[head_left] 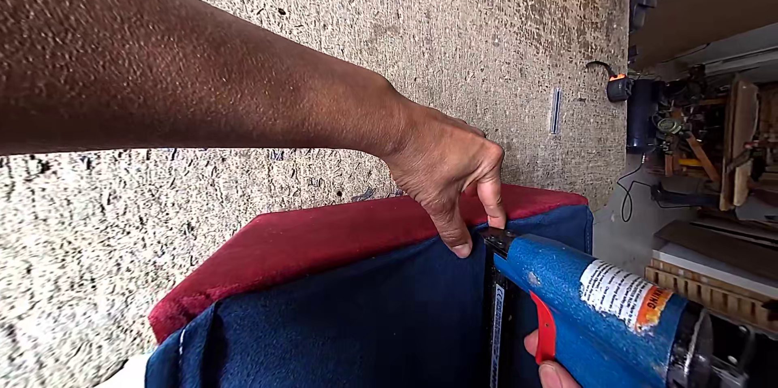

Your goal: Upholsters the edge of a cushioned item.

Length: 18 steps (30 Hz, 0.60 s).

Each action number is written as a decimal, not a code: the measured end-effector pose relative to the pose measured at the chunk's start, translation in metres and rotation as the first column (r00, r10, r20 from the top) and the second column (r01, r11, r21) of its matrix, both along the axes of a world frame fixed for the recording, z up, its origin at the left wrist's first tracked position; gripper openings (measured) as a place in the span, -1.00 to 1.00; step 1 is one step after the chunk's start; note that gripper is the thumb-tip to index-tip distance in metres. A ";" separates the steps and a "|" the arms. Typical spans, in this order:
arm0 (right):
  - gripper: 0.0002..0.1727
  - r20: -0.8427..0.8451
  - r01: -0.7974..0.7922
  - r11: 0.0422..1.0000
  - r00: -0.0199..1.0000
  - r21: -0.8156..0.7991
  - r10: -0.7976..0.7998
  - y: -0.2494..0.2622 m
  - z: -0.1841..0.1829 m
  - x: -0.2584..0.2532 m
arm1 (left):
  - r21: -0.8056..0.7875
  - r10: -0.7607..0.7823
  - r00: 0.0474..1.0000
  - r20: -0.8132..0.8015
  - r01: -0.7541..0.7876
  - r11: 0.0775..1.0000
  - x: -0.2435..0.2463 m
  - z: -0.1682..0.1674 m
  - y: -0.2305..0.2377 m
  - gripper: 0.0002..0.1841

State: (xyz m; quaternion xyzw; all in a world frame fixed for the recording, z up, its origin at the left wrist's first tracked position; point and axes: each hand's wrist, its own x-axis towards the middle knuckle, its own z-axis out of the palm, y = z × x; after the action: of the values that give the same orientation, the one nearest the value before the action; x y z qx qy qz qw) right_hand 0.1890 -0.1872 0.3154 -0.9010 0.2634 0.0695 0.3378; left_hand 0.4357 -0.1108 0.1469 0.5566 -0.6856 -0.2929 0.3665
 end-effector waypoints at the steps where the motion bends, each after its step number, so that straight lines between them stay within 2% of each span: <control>1: -0.75 0.000 -0.015 1.000 1.000 -0.003 0.015 -0.002 0.000 0.000 | 0.002 0.003 1.000 -0.006 -0.003 1.000 0.000 0.000 0.000 -0.49; 9: -0.66 -0.115 -0.028 1.000 0.993 0.008 0.028 -0.023 0.004 0.000 | -0.069 0.038 0.998 0.040 -0.035 0.997 -0.009 -0.003 -0.003 -0.50; 11: -0.65 -0.131 -0.041 0.999 0.991 -0.033 0.036 -0.022 0.006 0.003 | -0.054 0.037 0.998 0.042 -0.035 0.998 -0.008 -0.002 -0.003 -0.49; 15: -0.66 -0.148 -0.059 0.996 0.988 -0.065 0.049 -0.021 0.008 0.009 | 0.033 -0.028 0.996 -0.082 0.031 0.999 0.002 0.003 -0.001 -0.50; 18: -0.64 -0.183 -0.066 0.994 0.982 -0.087 0.049 -0.027 0.013 0.012 | 0.004 -0.039 0.999 -0.038 0.039 0.999 0.001 0.001 -0.002 -0.48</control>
State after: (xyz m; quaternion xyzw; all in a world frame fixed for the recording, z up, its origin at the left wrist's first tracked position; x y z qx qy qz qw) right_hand 0.2008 -0.2145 0.3288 -0.9128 0.2698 0.1484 0.2682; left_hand 0.4369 -0.1127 0.1478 0.5384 -0.6886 -0.3120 0.3724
